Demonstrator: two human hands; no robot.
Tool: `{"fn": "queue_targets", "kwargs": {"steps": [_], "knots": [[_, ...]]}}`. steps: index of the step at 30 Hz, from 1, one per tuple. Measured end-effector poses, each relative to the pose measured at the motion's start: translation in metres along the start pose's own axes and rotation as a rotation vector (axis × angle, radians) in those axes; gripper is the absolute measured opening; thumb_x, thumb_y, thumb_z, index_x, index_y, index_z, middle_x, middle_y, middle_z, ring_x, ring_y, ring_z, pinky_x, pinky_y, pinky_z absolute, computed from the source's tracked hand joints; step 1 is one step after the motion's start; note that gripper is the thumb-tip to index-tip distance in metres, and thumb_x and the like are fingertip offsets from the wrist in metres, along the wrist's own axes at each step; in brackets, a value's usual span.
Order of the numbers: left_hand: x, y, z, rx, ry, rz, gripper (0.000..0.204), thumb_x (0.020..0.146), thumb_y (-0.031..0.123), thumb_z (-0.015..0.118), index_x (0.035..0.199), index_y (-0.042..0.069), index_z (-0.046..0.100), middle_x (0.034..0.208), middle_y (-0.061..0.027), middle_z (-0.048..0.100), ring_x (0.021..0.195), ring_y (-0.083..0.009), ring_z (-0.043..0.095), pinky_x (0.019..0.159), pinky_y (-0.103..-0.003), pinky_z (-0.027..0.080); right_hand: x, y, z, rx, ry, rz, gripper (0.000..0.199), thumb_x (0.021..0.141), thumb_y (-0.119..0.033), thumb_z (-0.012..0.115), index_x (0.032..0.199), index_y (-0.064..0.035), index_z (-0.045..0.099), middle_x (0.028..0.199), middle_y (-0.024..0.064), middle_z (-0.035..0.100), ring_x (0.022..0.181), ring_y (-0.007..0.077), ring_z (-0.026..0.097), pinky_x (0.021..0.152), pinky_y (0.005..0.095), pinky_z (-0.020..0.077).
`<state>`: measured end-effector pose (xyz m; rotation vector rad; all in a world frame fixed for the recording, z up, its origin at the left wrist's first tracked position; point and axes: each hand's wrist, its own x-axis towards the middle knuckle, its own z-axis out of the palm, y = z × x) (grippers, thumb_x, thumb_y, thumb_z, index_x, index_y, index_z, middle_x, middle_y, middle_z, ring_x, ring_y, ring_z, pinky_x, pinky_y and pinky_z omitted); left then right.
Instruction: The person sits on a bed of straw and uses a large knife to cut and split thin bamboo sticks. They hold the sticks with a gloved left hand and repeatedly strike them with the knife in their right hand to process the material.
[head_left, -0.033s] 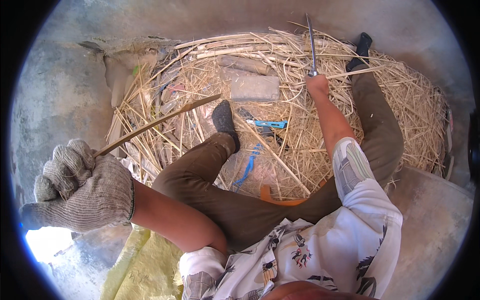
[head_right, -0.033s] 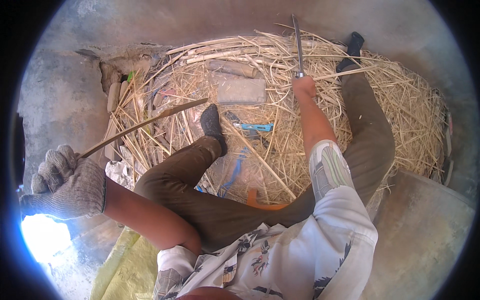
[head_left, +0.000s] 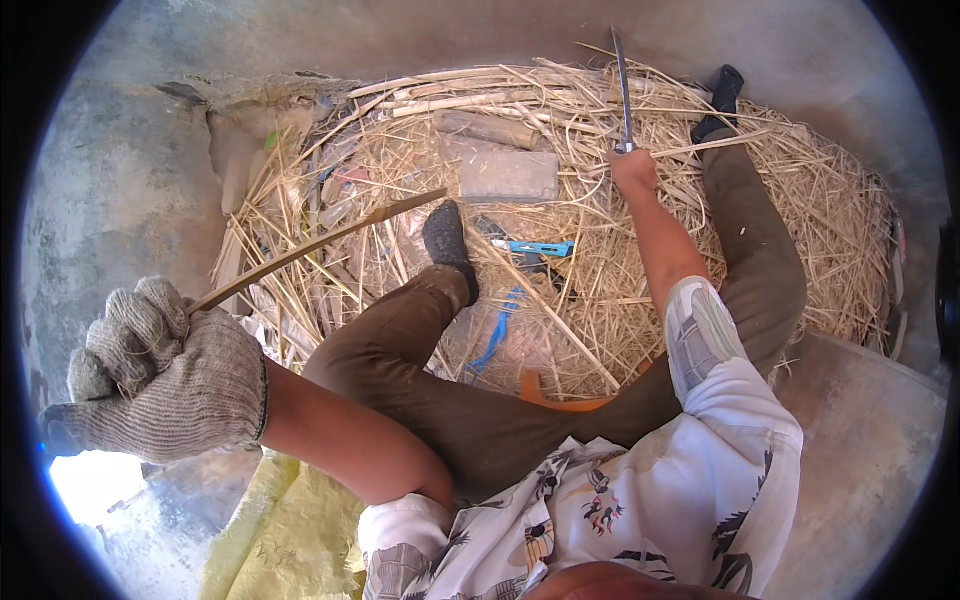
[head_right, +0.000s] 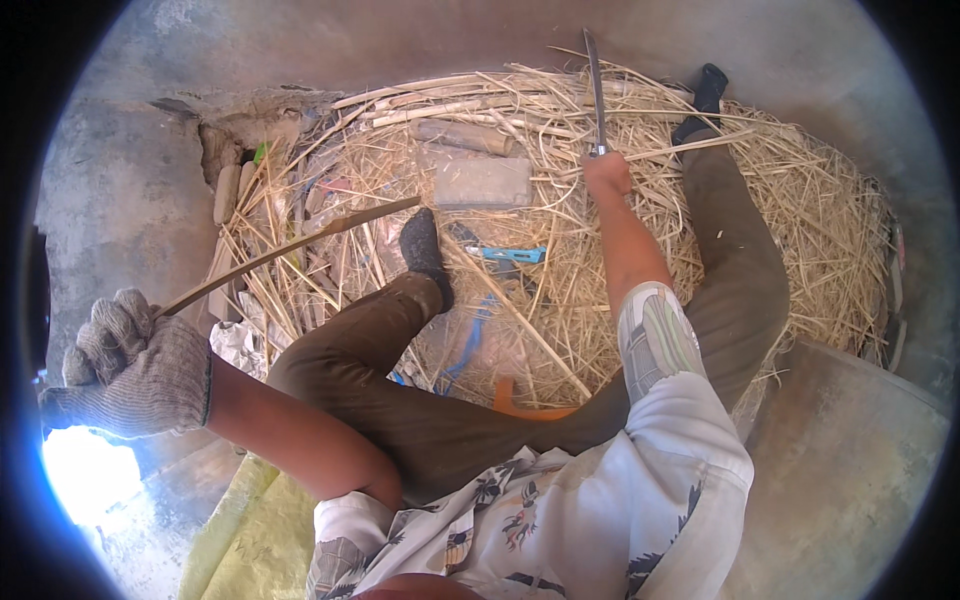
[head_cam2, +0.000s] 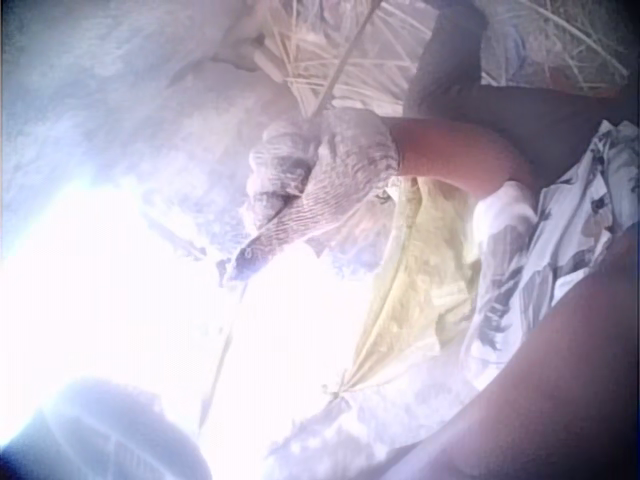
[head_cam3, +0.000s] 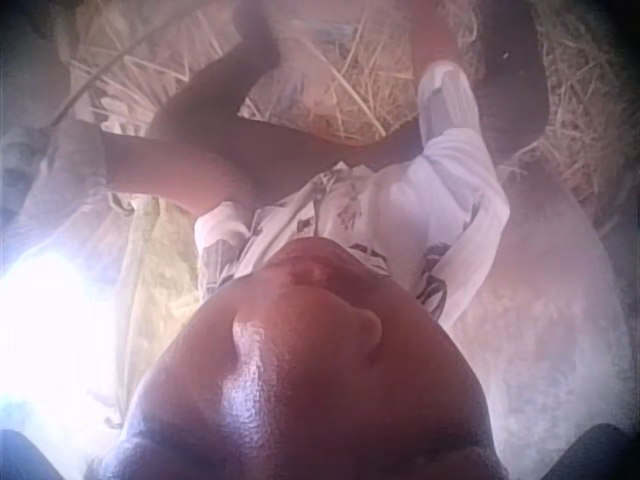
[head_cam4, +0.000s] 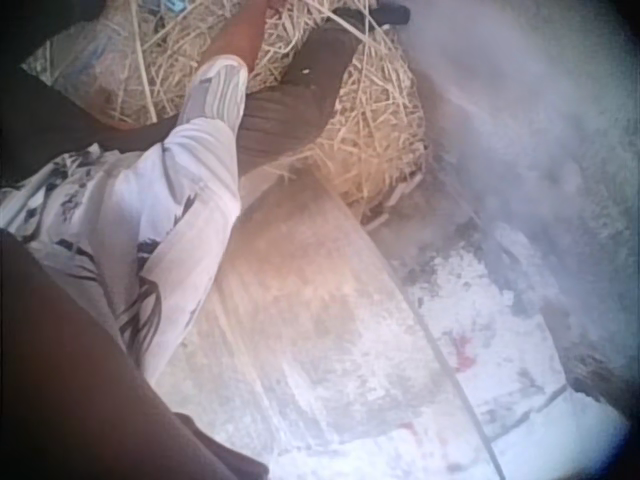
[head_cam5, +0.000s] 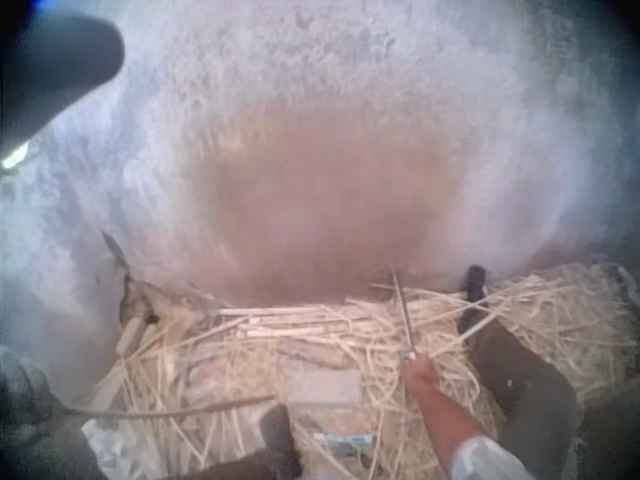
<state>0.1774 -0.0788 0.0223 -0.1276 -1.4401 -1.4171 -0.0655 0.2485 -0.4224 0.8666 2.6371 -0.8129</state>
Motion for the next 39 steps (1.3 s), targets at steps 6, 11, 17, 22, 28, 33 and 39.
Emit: {"fn": "queue_targets", "kwargs": {"steps": [6, 11, 17, 22, 28, 33, 39], "knots": [[-0.006, -0.001, 0.002, -0.022, 0.049, -0.010, 0.054, 0.102, 0.054, 0.046, 0.058, 0.022, 0.045, 0.049, 0.0056, 0.035, 0.042, -0.0110, 0.027, 0.043, -0.029, 0.021, -0.013, 0.020, 0.010, 0.078, 0.186, -0.095, 0.052, 0.074, -0.053, 0.078, 0.106, -0.0123, 0.071, 0.088, 0.0110, 0.075, 0.085, 0.0333, 0.072, 0.076, 0.0453, 0.0558], [-0.003, -0.002, -0.006, -0.103, -0.038, -0.022, 0.051, 0.102, 0.048, 0.047, 0.060, 0.022, 0.039, 0.052, 0.0057, 0.034, 0.044, -0.0099, 0.025, 0.044, -0.029, 0.020, -0.043, 0.040, 0.002, 0.224, 0.328, -0.171, 0.049, 0.077, -0.053, 0.077, 0.107, -0.0143, 0.070, 0.088, 0.0115, 0.074, 0.083, 0.0349, 0.072, 0.074, 0.0472, 0.0544], [-0.002, -0.002, -0.011, -0.113, 0.082, 0.054, 0.049, 0.100, 0.045, 0.050, 0.059, 0.022, 0.037, 0.052, 0.0052, 0.035, 0.045, -0.0111, 0.026, 0.045, -0.031, 0.021, -0.053, 0.070, -0.017, 0.172, 0.329, -0.126, 0.054, 0.076, -0.056, 0.078, 0.108, -0.0122, 0.070, 0.090, 0.0129, 0.074, 0.086, 0.0348, 0.072, 0.077, 0.0473, 0.0546], [0.029, -0.013, -0.062, -0.399, -0.259, -0.096, 0.057, 0.097, 0.060, 0.047, 0.057, 0.021, 0.038, 0.052, 0.0040, 0.035, 0.045, -0.0130, 0.028, 0.047, -0.032, 0.021, -0.060, 0.092, -0.021, 0.280, 0.275, 0.010, 0.041, 0.078, -0.042, 0.075, 0.099, -0.0070, 0.071, 0.092, 0.0177, 0.073, 0.088, 0.0380, 0.070, 0.079, 0.0477, 0.0544], [0.011, -0.005, -0.032, -0.264, -0.121, -0.040, 0.048, 0.100, 0.044, 0.046, 0.059, 0.022, 0.034, 0.053, 0.0054, 0.031, 0.046, -0.0124, 0.027, 0.046, -0.031, 0.022, -0.036, 0.069, -0.041, 0.379, 0.329, -0.006, 0.033, 0.079, -0.034, 0.071, 0.093, -0.0043, 0.072, 0.089, 0.0199, 0.073, 0.087, 0.0386, 0.070, 0.079, 0.0479, 0.0540], [0.009, 0.000, -0.021, -0.283, -0.046, -0.096, 0.051, 0.101, 0.047, 0.049, 0.058, 0.022, 0.038, 0.053, 0.0049, 0.030, 0.046, -0.0111, 0.025, 0.046, -0.031, 0.021, 0.006, 0.035, -0.042, 0.469, 0.112, -0.102, 0.035, 0.079, -0.035, 0.072, 0.089, -0.0020, 0.073, 0.087, 0.0194, 0.073, 0.086, 0.0364, 0.071, 0.078, 0.0461, 0.0537], [-0.003, -0.010, 0.004, -0.177, -0.188, -0.075, 0.053, 0.103, 0.050, 0.047, 0.059, 0.022, 0.040, 0.053, 0.0053, 0.031, 0.045, -0.0102, 0.025, 0.045, -0.030, 0.021, -0.043, 0.016, -0.023, 0.292, 0.075, -0.231, 0.040, 0.081, -0.041, 0.070, 0.091, -0.0026, 0.071, 0.087, 0.0196, 0.073, 0.086, 0.0372, 0.071, 0.079, 0.0460, 0.0539]]}}
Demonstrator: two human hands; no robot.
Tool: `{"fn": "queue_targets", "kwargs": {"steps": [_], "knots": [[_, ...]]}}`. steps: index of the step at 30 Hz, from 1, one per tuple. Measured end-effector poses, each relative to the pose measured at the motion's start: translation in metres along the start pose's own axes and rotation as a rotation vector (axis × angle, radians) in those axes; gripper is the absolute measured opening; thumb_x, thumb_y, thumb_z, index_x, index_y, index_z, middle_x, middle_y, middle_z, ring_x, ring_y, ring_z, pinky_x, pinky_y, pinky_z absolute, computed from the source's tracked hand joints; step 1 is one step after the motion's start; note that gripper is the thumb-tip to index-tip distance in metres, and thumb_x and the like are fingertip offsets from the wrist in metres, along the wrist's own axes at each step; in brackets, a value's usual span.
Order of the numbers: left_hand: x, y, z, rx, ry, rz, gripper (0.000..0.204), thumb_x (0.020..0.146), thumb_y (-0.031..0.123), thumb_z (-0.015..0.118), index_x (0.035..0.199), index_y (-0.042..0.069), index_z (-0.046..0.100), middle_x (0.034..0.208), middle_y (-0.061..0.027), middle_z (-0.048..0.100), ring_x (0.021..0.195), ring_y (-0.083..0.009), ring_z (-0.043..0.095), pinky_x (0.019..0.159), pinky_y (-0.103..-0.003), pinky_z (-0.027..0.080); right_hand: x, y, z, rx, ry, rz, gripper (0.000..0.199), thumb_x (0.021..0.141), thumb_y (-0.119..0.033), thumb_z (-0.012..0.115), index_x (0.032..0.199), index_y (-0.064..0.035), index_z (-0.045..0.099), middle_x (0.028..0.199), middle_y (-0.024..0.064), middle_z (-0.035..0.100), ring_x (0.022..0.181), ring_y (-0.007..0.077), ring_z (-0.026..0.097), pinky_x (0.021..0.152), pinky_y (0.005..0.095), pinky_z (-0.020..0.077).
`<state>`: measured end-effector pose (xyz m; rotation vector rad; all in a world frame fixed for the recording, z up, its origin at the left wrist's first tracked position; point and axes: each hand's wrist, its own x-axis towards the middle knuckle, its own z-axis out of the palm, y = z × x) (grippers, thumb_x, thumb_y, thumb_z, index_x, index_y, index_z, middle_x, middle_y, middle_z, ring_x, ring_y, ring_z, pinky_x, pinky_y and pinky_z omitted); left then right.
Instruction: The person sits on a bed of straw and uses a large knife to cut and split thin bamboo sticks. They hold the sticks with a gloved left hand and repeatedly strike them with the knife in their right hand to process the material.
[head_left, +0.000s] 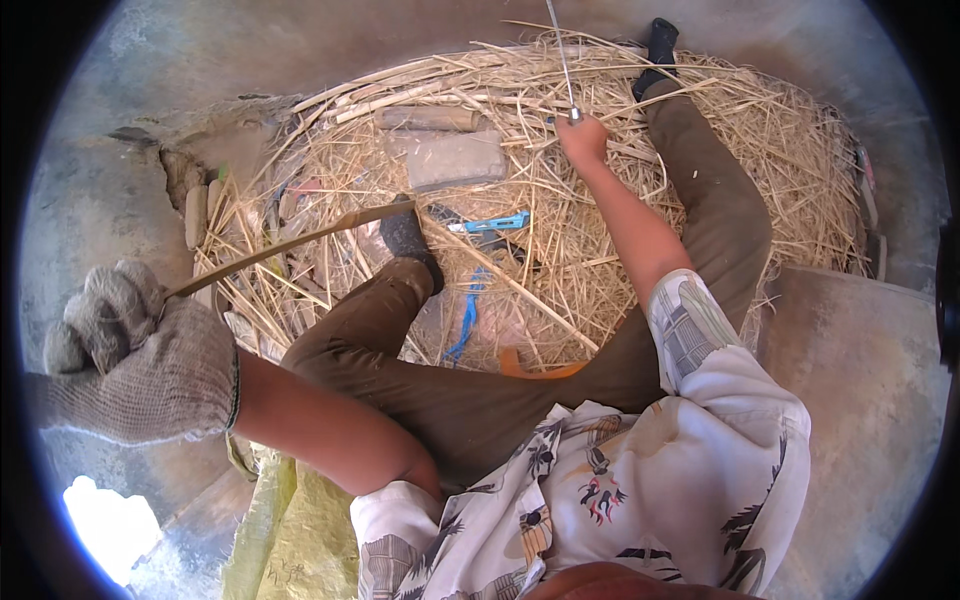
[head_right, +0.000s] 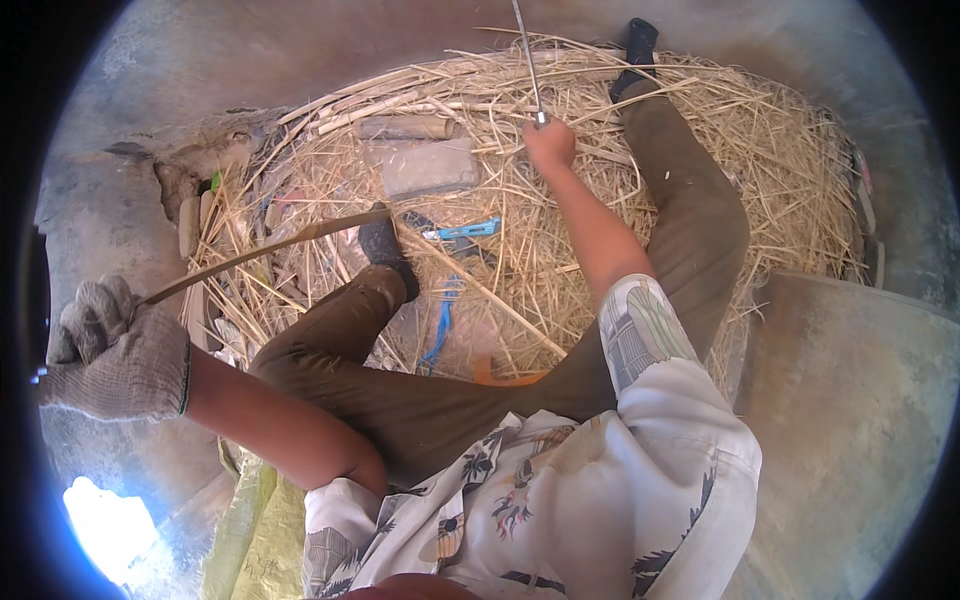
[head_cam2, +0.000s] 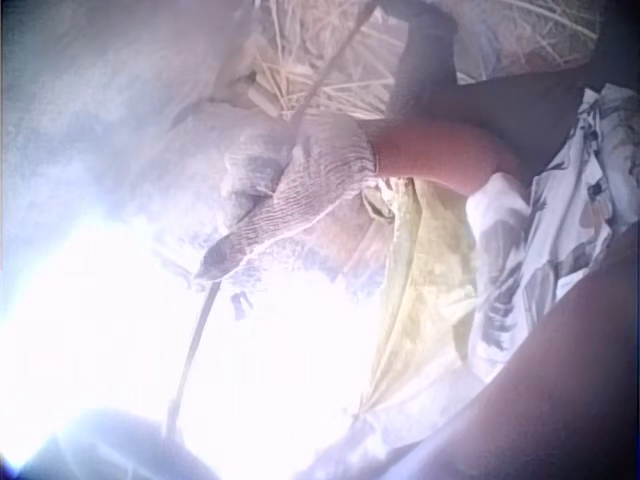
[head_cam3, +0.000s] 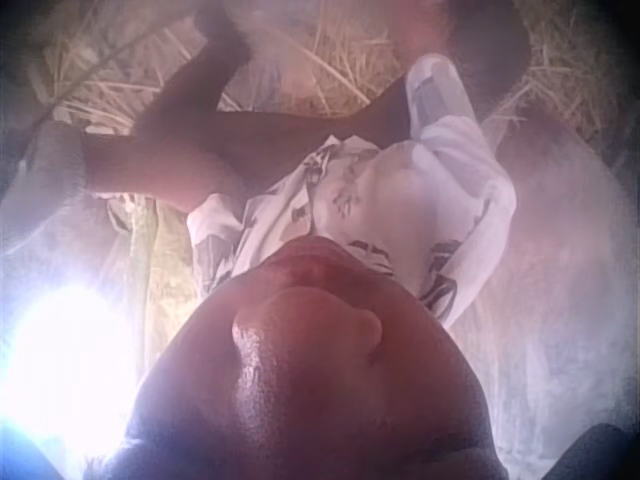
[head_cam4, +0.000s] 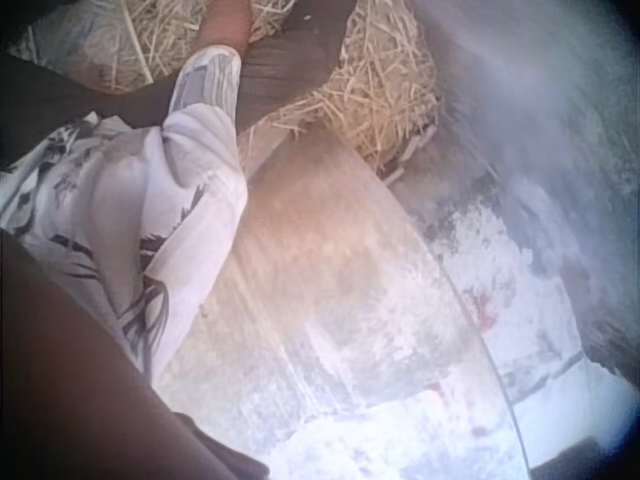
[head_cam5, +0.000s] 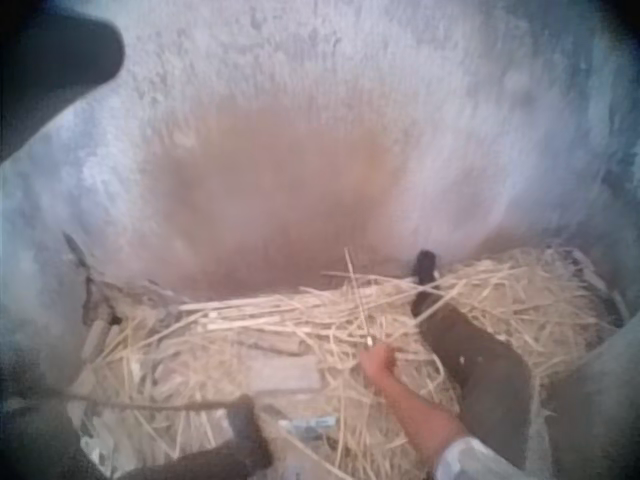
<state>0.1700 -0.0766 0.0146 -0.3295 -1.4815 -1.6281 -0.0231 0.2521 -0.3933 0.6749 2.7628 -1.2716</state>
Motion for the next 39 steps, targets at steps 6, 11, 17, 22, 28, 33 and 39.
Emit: {"fn": "queue_targets", "kwargs": {"steps": [6, 11, 17, 22, 28, 33, 39], "knots": [[-0.004, 0.003, 0.015, 0.004, 0.072, 0.020, 0.054, 0.104, 0.054, 0.046, 0.060, 0.022, 0.040, 0.052, 0.0050, 0.031, 0.044, -0.0106, 0.024, 0.045, -0.030, 0.021, -0.058, 0.021, 0.014, -0.033, -0.295, -0.103, 0.046, 0.085, -0.042, 0.066, 0.110, -0.0038, 0.065, 0.096, 0.0208, 0.072, 0.091, 0.0382, 0.070, 0.083, 0.0481, 0.0546], [0.006, 0.010, -0.015, -0.082, 0.006, -0.046, 0.061, 0.100, 0.064, 0.041, 0.059, 0.019, 0.035, 0.052, 0.0039, 0.030, 0.045, -0.0129, 0.026, 0.045, -0.031, 0.021, -0.076, 0.026, 0.015, -0.278, -0.415, -0.176, 0.044, 0.089, -0.041, 0.063, 0.105, -0.0009, 0.068, 0.099, 0.0219, 0.071, 0.094, 0.0389, 0.070, 0.084, 0.0463, 0.0553], [0.000, 0.011, -0.005, -0.020, 0.063, 0.006, 0.055, 0.104, 0.051, 0.046, 0.059, 0.022, 0.034, 0.051, 0.0051, 0.030, 0.044, -0.0103, 0.023, 0.044, -0.030, 0.019, -0.013, -0.014, -0.002, -0.493, -0.249, -0.210, 0.034, 0.091, -0.034, 0.062, 0.105, -0.0045, 0.072, 0.101, 0.0220, 0.072, 0.096, 0.0355, 0.071, 0.082, 0.0473, 0.0566], [0.008, 0.004, -0.008, 0.026, 0.067, -0.056, 0.053, 0.100, 0.054, 0.049, 0.060, 0.020, 0.041, 0.052, 0.0037, 0.032, 0.044, -0.0114, 0.026, 0.045, -0.030, 0.021, 0.087, 0.017, 0.002, -0.754, -0.354, -0.352, 0.021, 0.089, -0.021, 0.061, 0.100, -0.0102, 0.074, 0.102, 0.0154, 0.074, 0.099, 0.0357, 0.070, 0.082, 0.0468, 0.0559], [-0.002, -0.008, 0.017, 0.160, 0.219, -0.050, 0.048, 0.099, 0.048, 0.053, 0.060, 0.021, 0.049, 0.049, 0.0037, 0.038, 0.040, -0.0108, 0.031, 0.042, -0.028, 0.023, 0.083, -0.008, 0.021, -0.941, -0.503, -0.636, 0.019, 0.084, -0.017, 0.065, 0.100, -0.0118, 0.075, 0.106, 0.0118, 0.074, 0.101, 0.0308, 0.072, 0.082, 0.0453, 0.0564], [0.000, -0.016, 0.015, 0.124, 0.114, -0.102, 0.048, 0.099, 0.046, 0.054, 0.059, 0.020, 0.053, 0.048, 0.0034, 0.042, 0.039, -0.0107, 0.034, 0.040, -0.027, 0.025, 0.079, -0.019, 0.015, -1.056, -0.591, -0.503, 0.025, 0.080, -0.016, 0.070, 0.103, -0.0078, 0.074, 0.110, 0.0138, 0.073, 0.103, 0.0306, 0.071, 0.083, 0.0445, 0.0573], [0.001, -0.015, 0.019, 0.047, 0.089, -0.135, 0.053, 0.102, 0.054, 0.047, 0.061, 0.021, 0.051, 0.047, 0.0043, 0.039, 0.038, -0.0104, 0.033, 0.039, -0.028, 0.025, 0.084, -0.004, 0.036, -0.985, -0.507, -0.525, 0.032, 0.077, -0.018, 0.073, 0.107, -0.0072, 0.075, 0.110, 0.0127, 0.074, 0.103, 0.0296, 0.072, 0.082, 0.0426, 0.0578]]}}
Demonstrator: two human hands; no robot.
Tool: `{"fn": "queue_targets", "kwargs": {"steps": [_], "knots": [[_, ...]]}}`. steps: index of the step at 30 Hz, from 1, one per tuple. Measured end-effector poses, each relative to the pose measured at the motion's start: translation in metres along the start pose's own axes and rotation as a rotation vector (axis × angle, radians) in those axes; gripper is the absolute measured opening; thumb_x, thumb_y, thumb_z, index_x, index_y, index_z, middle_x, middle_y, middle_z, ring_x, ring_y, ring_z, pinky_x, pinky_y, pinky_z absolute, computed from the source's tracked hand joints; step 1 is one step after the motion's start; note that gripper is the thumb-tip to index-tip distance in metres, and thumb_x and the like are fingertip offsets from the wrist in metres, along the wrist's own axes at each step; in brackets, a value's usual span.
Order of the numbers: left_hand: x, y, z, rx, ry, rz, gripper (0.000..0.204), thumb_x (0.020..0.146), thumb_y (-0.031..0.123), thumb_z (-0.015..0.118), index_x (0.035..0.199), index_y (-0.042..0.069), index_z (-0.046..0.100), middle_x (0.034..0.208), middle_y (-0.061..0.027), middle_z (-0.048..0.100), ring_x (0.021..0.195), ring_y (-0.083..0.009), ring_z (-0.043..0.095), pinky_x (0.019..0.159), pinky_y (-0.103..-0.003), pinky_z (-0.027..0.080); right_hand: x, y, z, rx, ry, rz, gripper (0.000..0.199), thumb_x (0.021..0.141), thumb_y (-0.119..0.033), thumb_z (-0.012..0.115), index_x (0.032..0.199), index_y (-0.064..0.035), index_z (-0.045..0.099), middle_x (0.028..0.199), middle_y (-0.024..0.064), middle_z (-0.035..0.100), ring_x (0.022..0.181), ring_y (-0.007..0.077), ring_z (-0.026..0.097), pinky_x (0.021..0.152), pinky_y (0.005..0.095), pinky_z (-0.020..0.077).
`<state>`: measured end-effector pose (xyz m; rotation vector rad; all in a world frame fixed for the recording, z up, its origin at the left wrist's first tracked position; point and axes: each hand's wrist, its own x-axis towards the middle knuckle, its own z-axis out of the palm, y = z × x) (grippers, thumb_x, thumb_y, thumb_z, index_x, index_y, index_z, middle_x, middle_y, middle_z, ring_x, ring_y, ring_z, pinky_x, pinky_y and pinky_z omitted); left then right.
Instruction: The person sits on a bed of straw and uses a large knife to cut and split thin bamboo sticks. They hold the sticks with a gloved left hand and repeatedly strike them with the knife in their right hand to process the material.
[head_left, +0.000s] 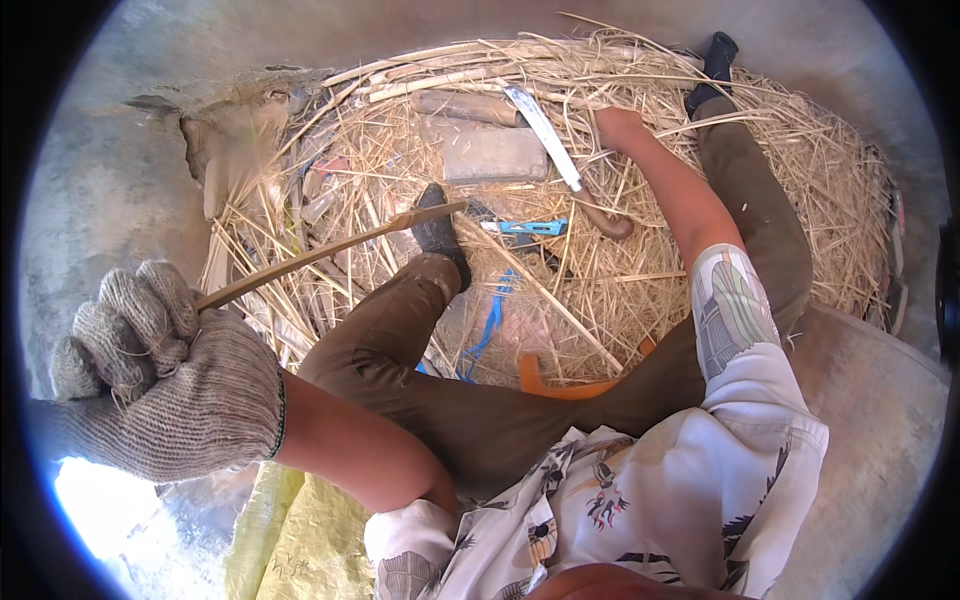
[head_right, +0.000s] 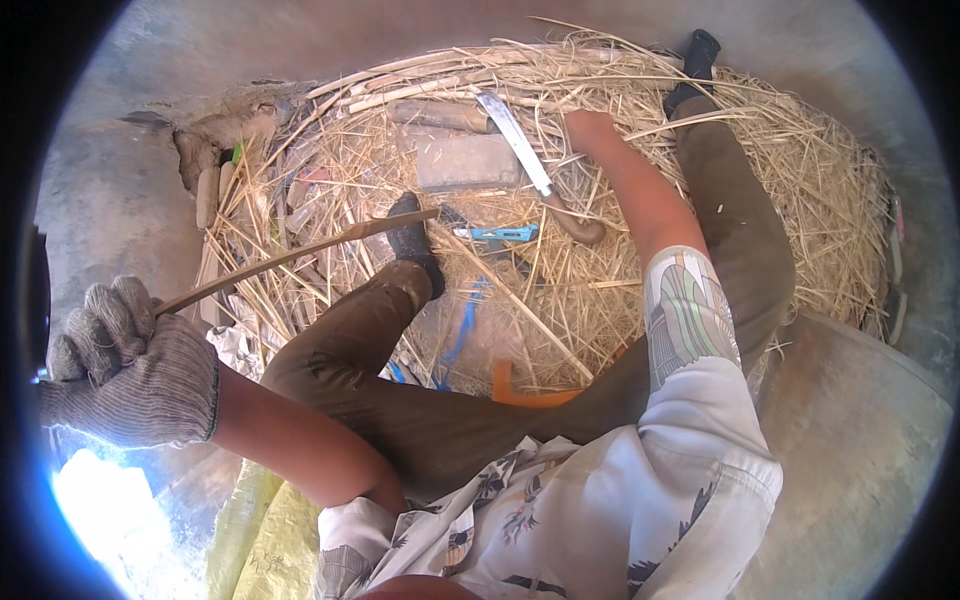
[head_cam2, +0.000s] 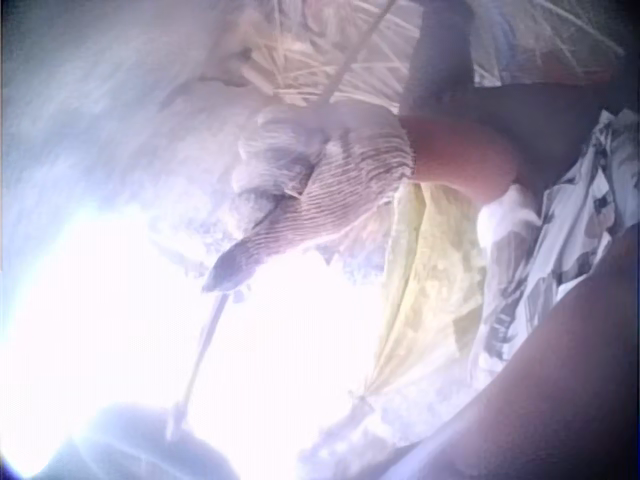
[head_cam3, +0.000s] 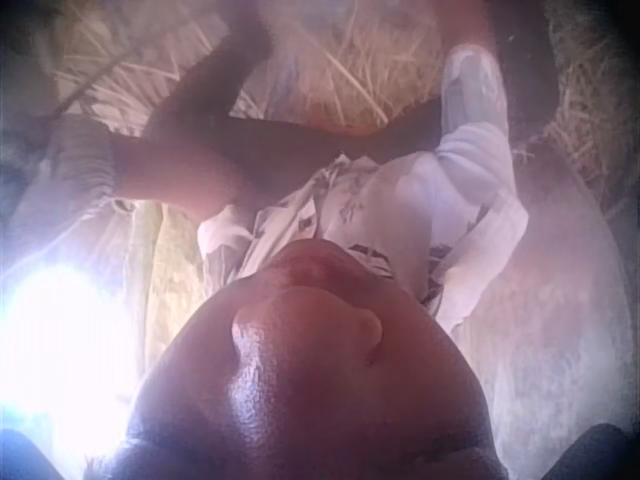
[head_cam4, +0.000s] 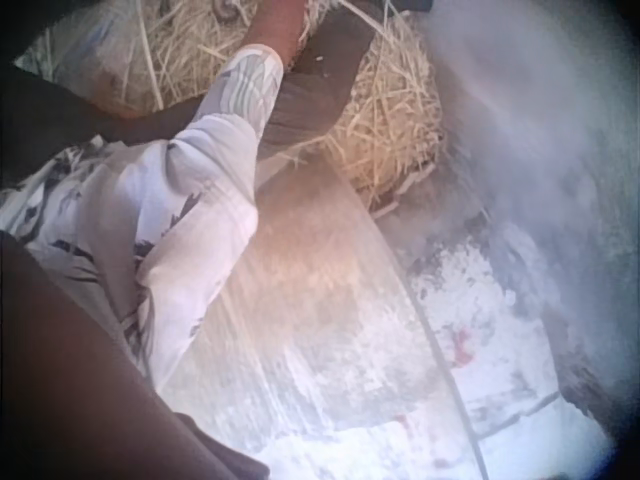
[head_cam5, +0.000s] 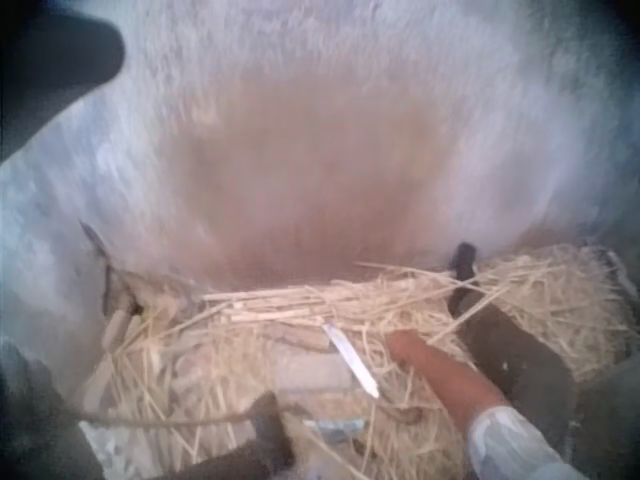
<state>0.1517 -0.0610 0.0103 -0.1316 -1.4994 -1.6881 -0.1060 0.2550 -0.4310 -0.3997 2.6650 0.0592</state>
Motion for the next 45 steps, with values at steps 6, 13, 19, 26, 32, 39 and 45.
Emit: {"fn": "queue_targets", "kwargs": {"steps": [6, 13, 19, 26, 32, 39, 45], "knots": [[0.003, 0.002, -0.006, -0.008, -0.137, 0.002, 0.055, 0.105, 0.055, 0.041, 0.061, 0.021, 0.047, 0.047, 0.0046, 0.037, 0.037, -0.0105, 0.031, 0.039, -0.028, 0.026, 0.014, 0.022, -0.021, 0.115, -0.418, 0.057, 0.043, 0.075, -0.024, 0.071, 0.113, -0.0055, 0.072, 0.115, 0.0161, 0.072, 0.107, 0.0312, 0.070, 0.089, 0.0432, 0.0555], [0.003, 0.004, -0.013, -0.004, -0.112, 0.023, 0.056, 0.105, 0.055, 0.041, 0.060, 0.021, 0.047, 0.046, 0.0048, 0.039, 0.036, -0.0100, 0.032, 0.038, -0.028, 0.027, -0.011, 0.021, -0.012, 0.152, -0.167, -0.002, 0.037, 0.078, -0.026, 0.072, 0.110, -0.0079, 0.074, 0.111, 0.0133, 0.073, 0.104, 0.0298, 0.070, 0.087, 0.0427, 0.0560], [0.001, 0.003, -0.005, 0.008, -0.043, 0.020, 0.056, 0.104, 0.055, 0.043, 0.059, 0.021, 0.046, 0.046, 0.0050, 0.039, 0.035, -0.0100, 0.032, 0.038, -0.028, 0.027, 0.012, 0.042, 0.029, 0.384, -0.040, 0.059, 0.026, 0.079, -0.033, 0.079, 0.093, -0.0123, 0.074, 0.096, 0.0085, 0.074, 0.089, 0.0269, 0.071, 0.077, 0.0395, 0.0547], [0.001, 0.004, -0.004, 0.015, -0.038, 0.005, 0.055, 0.102, 0.055, 0.045, 0.058, 0.022, 0.046, 0.048, 0.0040, 0.042, 0.037, -0.0105, 0.034, 0.038, -0.028, 0.027, 0.026, 0.048, 0.046, 0.722, 0.300, 0.201, 0.019, 0.090, -0.027, 0.074, 0.087, -0.0093, 0.068, 0.081, 0.0069, 0.071, 0.075, 0.0187, 0.067, 0.069, 0.0349, 0.0517], [0.002, -0.003, -0.019, -0.001, -0.117, 0.050, 0.048, 0.100, 0.050, 0.048, 0.064, 0.018, 0.051, 0.049, 0.0016, 0.043, 0.039, -0.0113, 0.035, 0.040, -0.027, 0.028, 0.003, 0.076, 0.018, 0.794, 0.326, -0.093, 0.020, 0.095, -0.026, 0.068, 0.093, -0.0063, 0.066, 0.079, 0.0052, 0.066, 0.075, 0.0154, 0.061, 0.073, 0.0377, 0.0502], [0.005, 0.006, -0.034, 0.170, -0.170, 0.153, 0.045, 0.099, 0.039, 0.049, 0.076, 0.001, 0.057, 0.061, -0.0133, 0.053, 0.045, -0.0143, 0.046, 0.043, -0.031, 0.043, -0.090, 0.072, -0.088, 1.038, 0.064, -0.106, 0.024, 0.099, -0.034, 0.059, 0.098, -0.0103, 0.063, 0.096, -0.0007, 0.066, 0.092, 0.0082, 0.057, 0.079, 0.0267, 0.0446], [-0.013, -0.006, -0.044, 1.016, 0.149, 0.544, 0.044, 0.098, 0.027, 0.052, 0.104, -0.016, 0.057, 0.095, -0.0268, 0.066, 0.073, -0.0297, 0.071, 0.073, -0.046, 0.067, -0.181, 0.040, -0.066, 1.167, -0.153, -0.330, 0.019, 0.101, -0.023, 0.055, 0.099, -0.0060, 0.062, 0.081, -0.0003, 0.062, 0.077, 0.0094, 0.063, 0.073, 0.0264, 0.0478]]}}
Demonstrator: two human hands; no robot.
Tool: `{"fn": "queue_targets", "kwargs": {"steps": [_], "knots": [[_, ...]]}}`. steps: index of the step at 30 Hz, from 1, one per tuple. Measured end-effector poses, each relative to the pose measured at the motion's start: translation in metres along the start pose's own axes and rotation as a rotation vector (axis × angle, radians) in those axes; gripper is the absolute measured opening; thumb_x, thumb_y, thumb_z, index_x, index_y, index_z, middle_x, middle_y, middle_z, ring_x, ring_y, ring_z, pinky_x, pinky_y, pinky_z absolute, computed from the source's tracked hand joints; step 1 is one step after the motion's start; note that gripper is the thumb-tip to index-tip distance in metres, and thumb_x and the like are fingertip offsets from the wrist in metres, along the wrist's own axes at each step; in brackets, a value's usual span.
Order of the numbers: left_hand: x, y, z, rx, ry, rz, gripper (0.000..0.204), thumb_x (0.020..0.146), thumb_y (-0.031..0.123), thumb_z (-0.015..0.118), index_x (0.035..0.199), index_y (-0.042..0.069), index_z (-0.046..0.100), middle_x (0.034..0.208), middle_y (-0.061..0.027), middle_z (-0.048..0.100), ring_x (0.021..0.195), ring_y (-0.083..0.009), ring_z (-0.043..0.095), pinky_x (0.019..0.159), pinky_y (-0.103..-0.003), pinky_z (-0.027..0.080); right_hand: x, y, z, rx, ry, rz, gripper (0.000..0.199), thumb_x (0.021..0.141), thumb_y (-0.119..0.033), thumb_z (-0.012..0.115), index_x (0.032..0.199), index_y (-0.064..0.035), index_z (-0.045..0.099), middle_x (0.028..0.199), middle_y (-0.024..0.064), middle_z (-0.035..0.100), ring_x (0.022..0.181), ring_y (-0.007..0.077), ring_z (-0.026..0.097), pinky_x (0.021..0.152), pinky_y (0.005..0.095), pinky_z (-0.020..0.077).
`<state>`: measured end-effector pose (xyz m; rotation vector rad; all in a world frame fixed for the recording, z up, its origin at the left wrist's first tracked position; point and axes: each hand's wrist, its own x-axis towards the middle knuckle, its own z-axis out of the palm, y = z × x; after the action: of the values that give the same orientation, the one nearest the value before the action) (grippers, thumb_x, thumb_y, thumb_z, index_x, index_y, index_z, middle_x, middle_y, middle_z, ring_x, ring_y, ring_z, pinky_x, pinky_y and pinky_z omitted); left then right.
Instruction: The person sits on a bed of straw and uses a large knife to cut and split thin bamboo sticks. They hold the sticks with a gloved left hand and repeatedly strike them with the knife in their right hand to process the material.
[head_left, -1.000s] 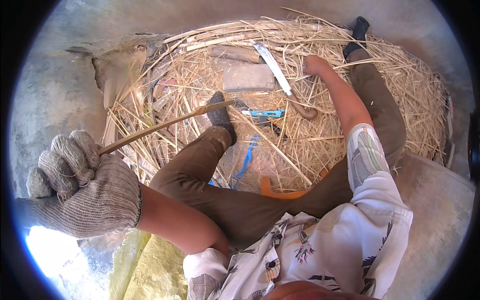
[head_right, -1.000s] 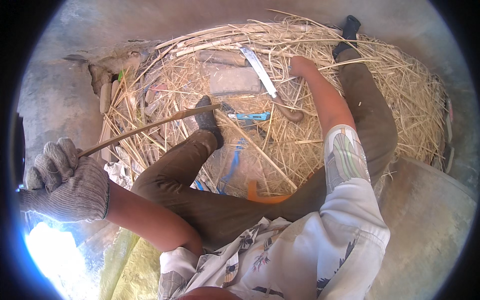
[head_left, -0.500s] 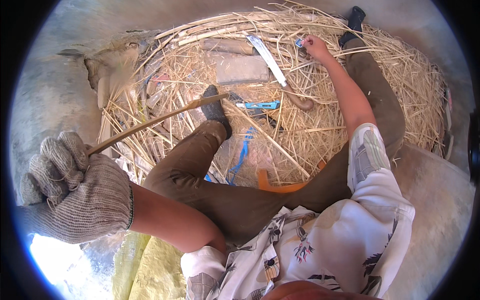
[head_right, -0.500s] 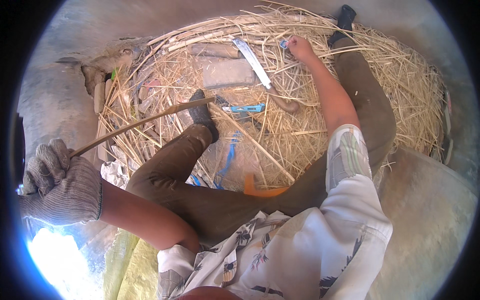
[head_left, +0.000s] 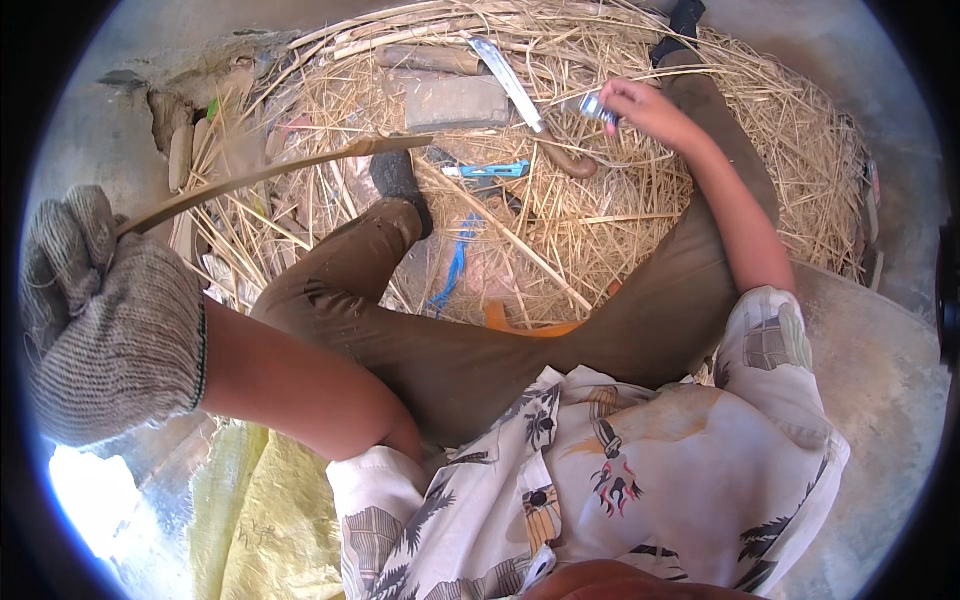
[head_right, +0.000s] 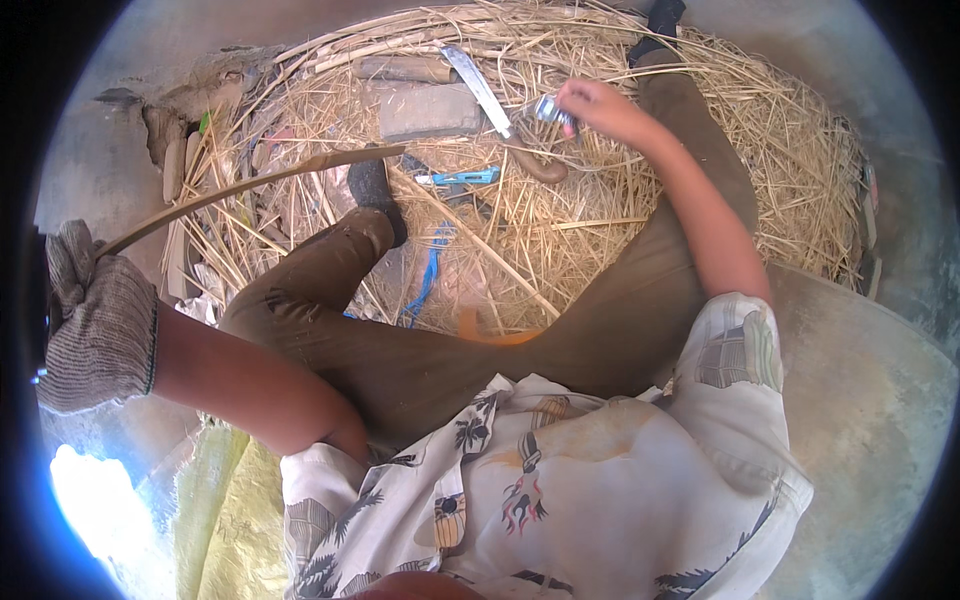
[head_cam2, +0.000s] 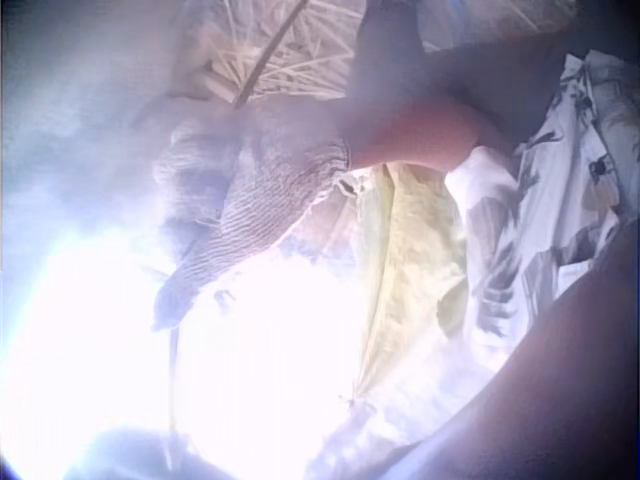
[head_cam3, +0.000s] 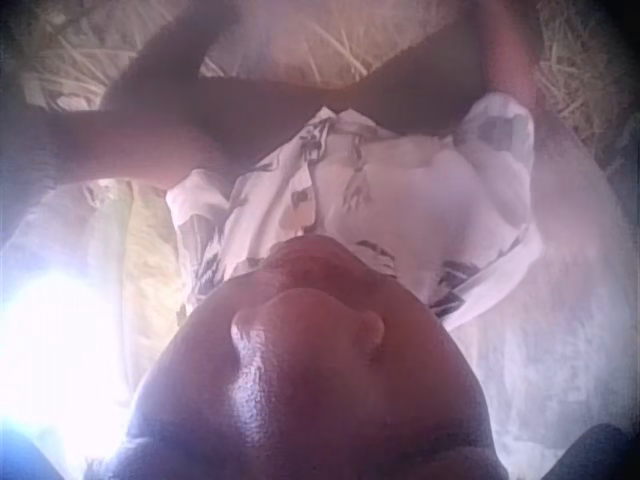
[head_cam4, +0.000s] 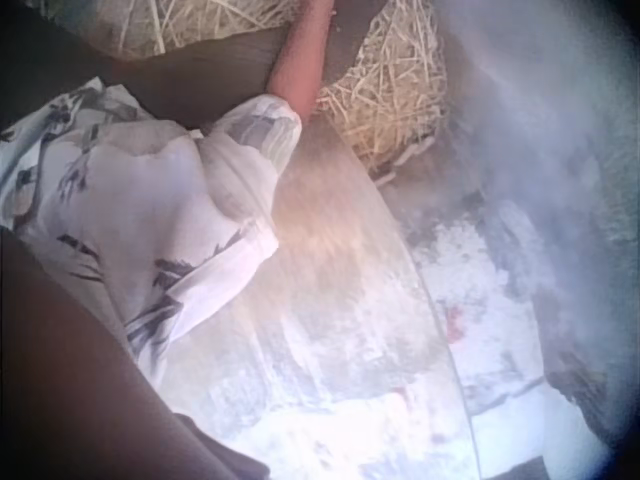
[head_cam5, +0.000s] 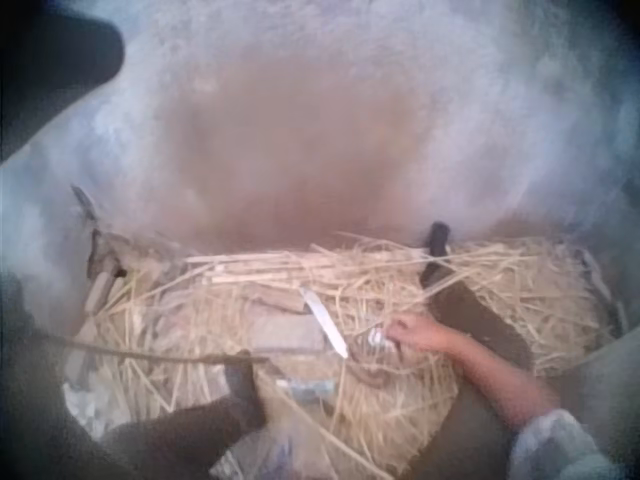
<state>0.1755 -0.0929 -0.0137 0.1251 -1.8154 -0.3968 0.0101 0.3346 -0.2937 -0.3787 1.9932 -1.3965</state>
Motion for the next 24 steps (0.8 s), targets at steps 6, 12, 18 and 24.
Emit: {"fn": "queue_targets", "kwargs": {"steps": [6, 12, 18, 24], "knots": [[0.017, -0.009, -0.017, -0.475, 0.105, -0.217, 0.044, 0.095, 0.027, 0.058, 0.107, -0.015, 0.057, 0.102, -0.0273, 0.066, 0.077, -0.0351, 0.073, 0.074, -0.048, 0.067, 0.001, 0.010, 0.068, -0.360, -0.252, -0.028, 0.017, 0.097, -0.020, 0.062, 0.097, -0.0051, 0.070, 0.085, 0.0084, 0.069, 0.083, 0.0171, 0.067, 0.075, 0.0359, 0.0527], [0.024, -0.019, -0.031, -0.625, 0.137, -0.259, 0.044, 0.095, 0.028, 0.057, 0.107, -0.015, 0.057, 0.102, -0.0273, 0.066, 0.077, -0.0350, 0.073, 0.073, -0.048, 0.067, 0.072, -0.010, 0.106, -0.648, -0.407, -0.160, 0.009, 0.088, -0.014, 0.068, 0.093, -0.0092, 0.073, 0.083, 0.0073, 0.070, 0.081, 0.0196, 0.066, 0.075, 0.0381, 0.0517], [0.022, -0.021, -0.037, -0.674, 0.146, -0.272, 0.044, 0.095, 0.028, 0.057, 0.106, -0.015, 0.057, 0.101, -0.0272, 0.066, 0.077, -0.0348, 0.073, 0.072, -0.048, 0.067, 0.140, 0.003, 0.153, -0.892, -0.482, -0.121, 0.012, 0.082, -0.010, 0.066, 0.090, -0.0137, 0.074, 0.088, 0.0074, 0.072, 0.086, 0.0267, 0.068, 0.074, 0.0395, 0.0514], [0.017, -0.028, -0.040, -0.695, 0.150, -0.279, 0.043, 0.096, 0.028, 0.056, 0.106, -0.014, 0.057, 0.101, -0.0271, 0.066, 0.076, -0.0347, 0.073, 0.072, -0.048, 0.067, 0.131, 0.003, 0.167, -0.238, -0.629, 0.223, 0.013, 0.095, -0.020, 0.066, 0.102, -0.0096, 0.069, 0.067, -0.0023, 0.056, 0.056, 0.0072, 0.049, 0.052, 0.0251, 0.0421]]}}
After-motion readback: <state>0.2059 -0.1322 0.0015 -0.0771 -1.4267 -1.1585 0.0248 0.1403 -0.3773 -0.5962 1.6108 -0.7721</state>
